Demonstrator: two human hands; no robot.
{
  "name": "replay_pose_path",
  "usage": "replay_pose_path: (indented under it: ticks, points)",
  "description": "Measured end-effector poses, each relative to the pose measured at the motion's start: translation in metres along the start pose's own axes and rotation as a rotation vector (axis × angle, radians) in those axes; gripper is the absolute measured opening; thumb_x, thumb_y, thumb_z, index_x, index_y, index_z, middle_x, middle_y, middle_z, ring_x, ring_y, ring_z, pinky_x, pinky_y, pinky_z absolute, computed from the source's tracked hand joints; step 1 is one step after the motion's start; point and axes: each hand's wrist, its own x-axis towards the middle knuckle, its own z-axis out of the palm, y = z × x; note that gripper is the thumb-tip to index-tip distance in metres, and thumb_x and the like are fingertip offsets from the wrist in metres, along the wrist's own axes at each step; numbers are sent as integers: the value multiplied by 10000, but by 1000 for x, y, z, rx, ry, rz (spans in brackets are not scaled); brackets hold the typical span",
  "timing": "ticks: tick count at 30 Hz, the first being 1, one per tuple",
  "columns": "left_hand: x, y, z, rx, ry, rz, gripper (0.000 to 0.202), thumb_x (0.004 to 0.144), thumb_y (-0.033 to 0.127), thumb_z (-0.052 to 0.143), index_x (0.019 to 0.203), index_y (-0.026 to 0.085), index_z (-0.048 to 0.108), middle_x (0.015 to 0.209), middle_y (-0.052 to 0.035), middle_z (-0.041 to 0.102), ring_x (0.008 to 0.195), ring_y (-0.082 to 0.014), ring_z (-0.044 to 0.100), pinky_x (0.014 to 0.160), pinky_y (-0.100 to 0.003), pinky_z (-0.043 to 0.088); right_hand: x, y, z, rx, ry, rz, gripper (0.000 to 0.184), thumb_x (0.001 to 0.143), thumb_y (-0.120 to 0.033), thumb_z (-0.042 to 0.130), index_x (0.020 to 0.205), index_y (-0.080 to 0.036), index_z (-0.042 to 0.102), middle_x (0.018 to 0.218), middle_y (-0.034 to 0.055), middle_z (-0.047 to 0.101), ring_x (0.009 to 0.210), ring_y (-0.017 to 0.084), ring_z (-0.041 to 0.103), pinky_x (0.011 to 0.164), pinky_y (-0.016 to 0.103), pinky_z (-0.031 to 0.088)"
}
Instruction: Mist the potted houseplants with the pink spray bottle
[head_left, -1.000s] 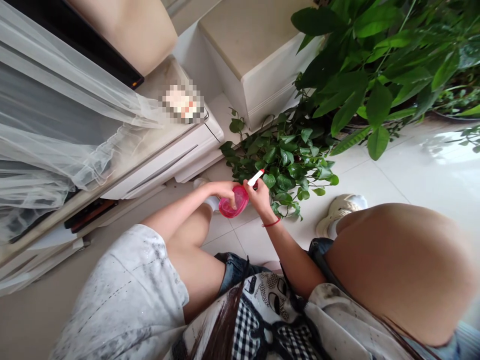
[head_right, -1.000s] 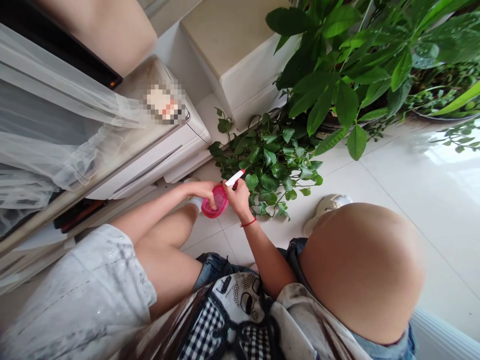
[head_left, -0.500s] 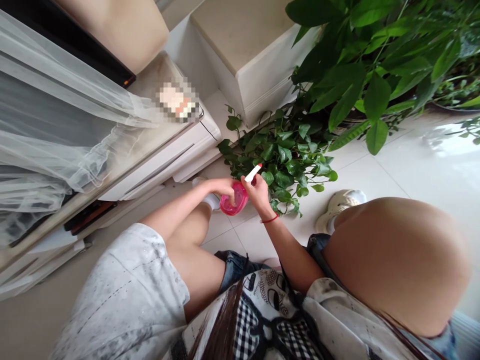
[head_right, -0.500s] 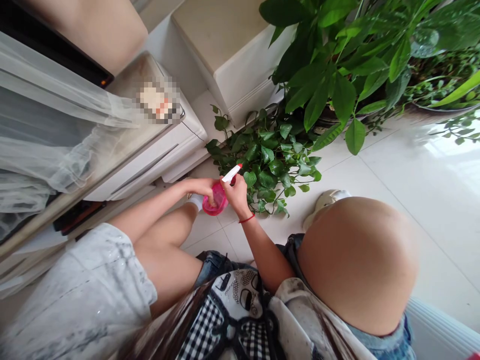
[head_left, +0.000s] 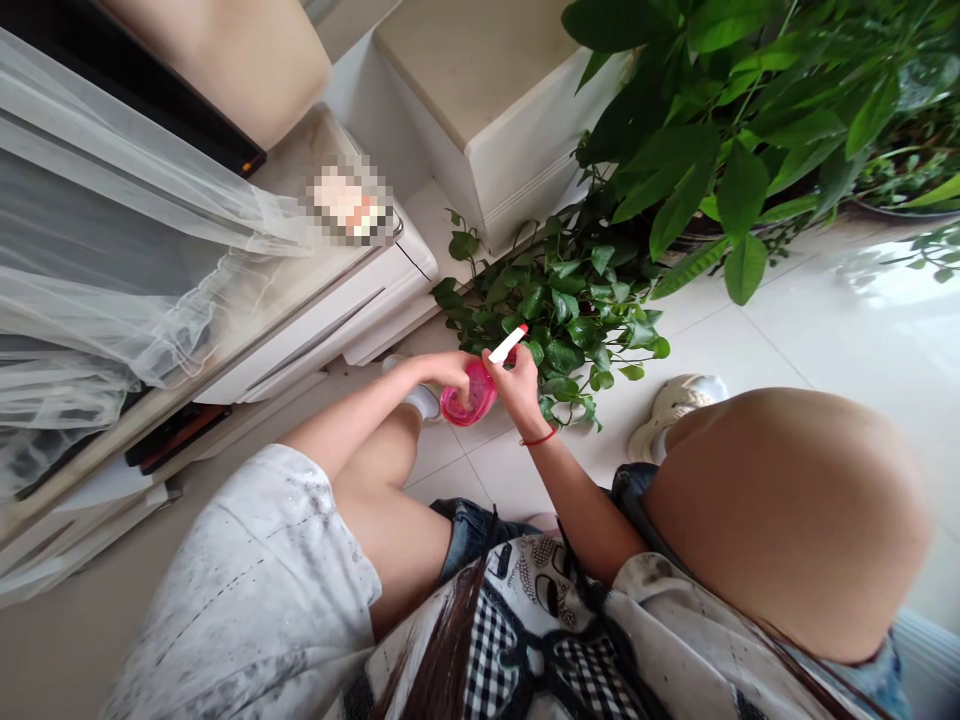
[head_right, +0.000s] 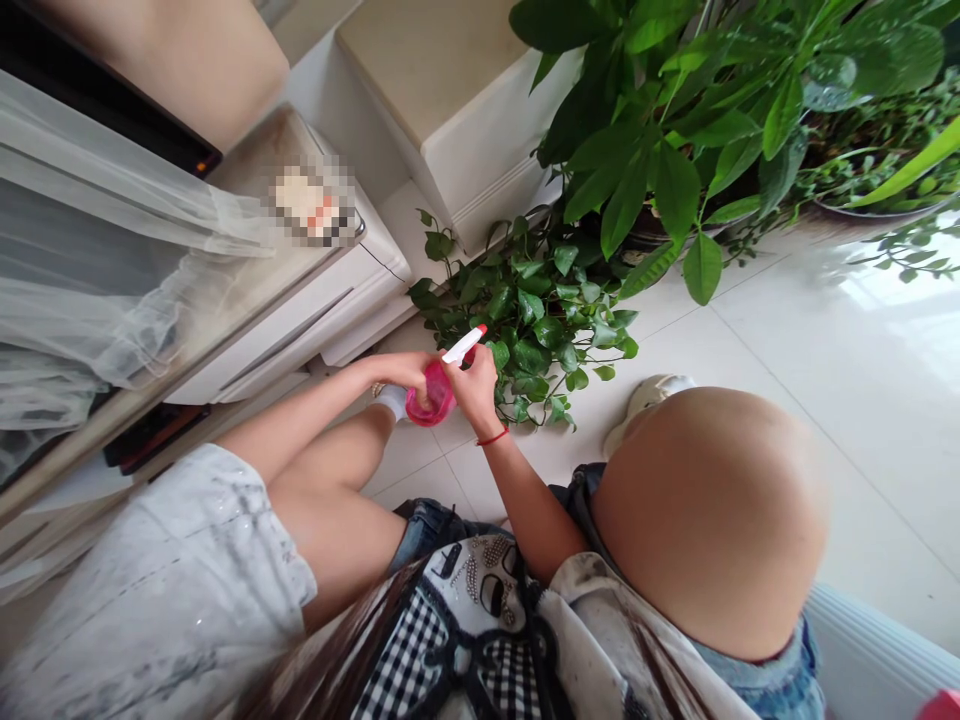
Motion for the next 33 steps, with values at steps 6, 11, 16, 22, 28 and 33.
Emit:
replay_pose_path:
  ticks: [6,11,16,22,28,33]
  points:
    - [0,2,1,-24,-20,-7,380,501,199,842,852,189,698,811,20,726,808,-202,658,663,-254,469,3,-1,-4,18,-5,9,379,697,-543,716,807,-228,537,848,32,650,798,202,578,756,349,459]
    - [2,5,3,-25,-72,-29,356,496,266,863,799,192,692,778,13,717,769,-204,643,647,-271,457,7,1,-5,62,-73,53,352,718,-527,698,813,-218,558,832,32,655,758,189,575,725,342,459]
    - [4,7,4,53,-21,-26,387,510,304,857,846,188,705,791,2,712,771,-206,635,655,-269,439,14,7,-7,35,-91,-9,350,720,-512,709,848,-209,587,903,59,653,862,218,592,794,368,465]
    - [3,15,3,102,21,10,405,541,332,836,900,178,729,782,6,691,751,-195,604,652,-268,417,14,-2,-14,16,-84,-3,308,759,-504,672,799,-216,571,820,34,638,761,198,571,725,357,440]
    - [1,20,1,89,5,35,431,538,278,825,945,174,734,830,-2,705,781,-201,619,663,-270,435,15,-4,-15,-8,-39,-57,320,723,-500,694,767,-225,537,836,42,616,799,206,563,745,359,451]
    - [-1,22,0,19,-7,38,342,524,244,831,843,169,732,795,0,707,783,-196,629,664,-265,450,9,-4,-15,20,-1,-59,334,770,-531,670,835,-220,564,881,51,655,824,206,587,777,360,470]
